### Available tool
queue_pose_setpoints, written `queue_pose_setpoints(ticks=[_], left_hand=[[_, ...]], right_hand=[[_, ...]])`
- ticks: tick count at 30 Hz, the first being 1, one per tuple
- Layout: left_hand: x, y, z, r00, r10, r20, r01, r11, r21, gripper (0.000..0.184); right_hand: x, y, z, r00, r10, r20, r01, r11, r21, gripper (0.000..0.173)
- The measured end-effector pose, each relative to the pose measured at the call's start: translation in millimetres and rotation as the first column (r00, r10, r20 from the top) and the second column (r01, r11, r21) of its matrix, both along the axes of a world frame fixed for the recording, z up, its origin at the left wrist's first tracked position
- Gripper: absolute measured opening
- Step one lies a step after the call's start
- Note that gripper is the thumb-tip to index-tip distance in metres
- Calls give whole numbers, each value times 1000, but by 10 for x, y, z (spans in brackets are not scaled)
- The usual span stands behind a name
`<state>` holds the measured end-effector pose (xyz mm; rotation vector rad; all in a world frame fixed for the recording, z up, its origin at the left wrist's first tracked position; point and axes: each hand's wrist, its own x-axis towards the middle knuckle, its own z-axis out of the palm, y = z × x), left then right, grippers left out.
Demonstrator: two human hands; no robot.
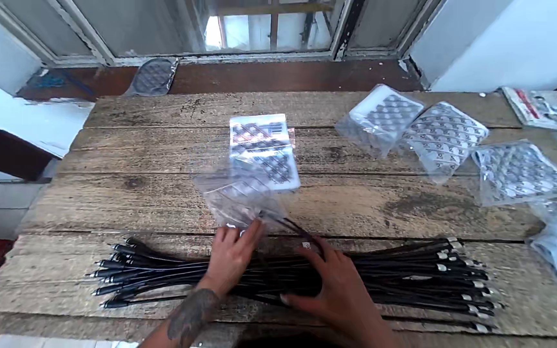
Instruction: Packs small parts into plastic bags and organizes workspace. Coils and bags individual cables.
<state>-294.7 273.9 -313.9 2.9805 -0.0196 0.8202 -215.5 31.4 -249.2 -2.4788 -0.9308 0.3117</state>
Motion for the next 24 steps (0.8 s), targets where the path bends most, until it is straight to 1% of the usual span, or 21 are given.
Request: queue_pose_setpoints(ticks=[2,3,5,7,9,10,11,12,13,14,15,16,17,18,19,20,21,22,23,24], left_hand=[[-66,-291,92,999,-55,-2,54,994,-97,41],[-78,-401,118,996,-90,-19,86,983,-163,43],[-112,-617,181,988,-152,-37,137,953,-270,44],[-201,-883,269,978,-207,10,198,920,-338,43],[-342,-1132,324,975,-208,81,223,896,-384,40],[-425,-1218,314,982,-156,110,189,879,-437,37],[-509,-1275,282,994,-47,98,92,845,-527,32],[-573,-1298,234,995,95,17,-64,781,-621,28],[-625,-1282,172,971,189,-147,-238,687,-687,27],[-664,-1259,160,927,180,-327,-369,575,-730,26],[-697,-1258,204,875,69,-480,-450,484,-751,28],[-731,-1282,288,806,-113,-582,-486,436,-758,31],[-765,-1331,357,737,-281,-614,-477,427,-768,31],[-792,-1377,406,688,-384,-615,-451,438,-778,30],[-813,-1394,428,666,-408,-624,-442,458,-771,30],[-834,-1367,441,655,-380,-653,-470,472,-746,30],[-870,-1316,420,665,-324,-673,-505,469,-725,29],[-912,-1253,369,674,-270,-688,-543,450,-709,29],[-958,-1197,318,678,-233,-697,-575,422,-701,29],[-1009,-1152,276,687,-212,-695,-590,396,-704,28]], right_hand=[[27,24,-77,975,-154,-161,163,985,46,84],[-38,14,-88,952,-216,-214,235,970,66,79],[-285,-19,-125,936,-289,-202,319,938,137,68],[-439,-8,-171,926,-343,-159,371,905,206,57],[-414,59,-231,903,-404,-143,427,876,224,51],[-381,85,-289,893,-431,-127,449,867,216,54],[-370,106,-343,876,-462,-138,482,852,203,67],[-388,123,-390,862,-489,-133,507,834,217,79],[-422,146,-428,852,-515,-98,523,821,231,86],[-459,167,-445,846,-529,-64,528,816,235,87],[-497,189,-447,849,-527,-39,521,822,229,87],[-523,213,-441,858,-513,-9,504,839,205,87],[-531,244,-419,870,-493,8,488,862,136,90],[-508,289,-406,884,-467,26,465,884,50,95],[-470,326,-394,903,-430,19,430,902,-34,102],[-431,333,-379,930,-365,-46,357,925,-126,111],[-419,301,-389,954,-281,-101,263,952,-156,114],[-438,225,-426,979,-170,-112,153,978,-144,110],[-478,110,-469,993,-58,-103,48,994,-98,100],[-521,-23,-494,995,40,-88,-44,998,-45,85]])
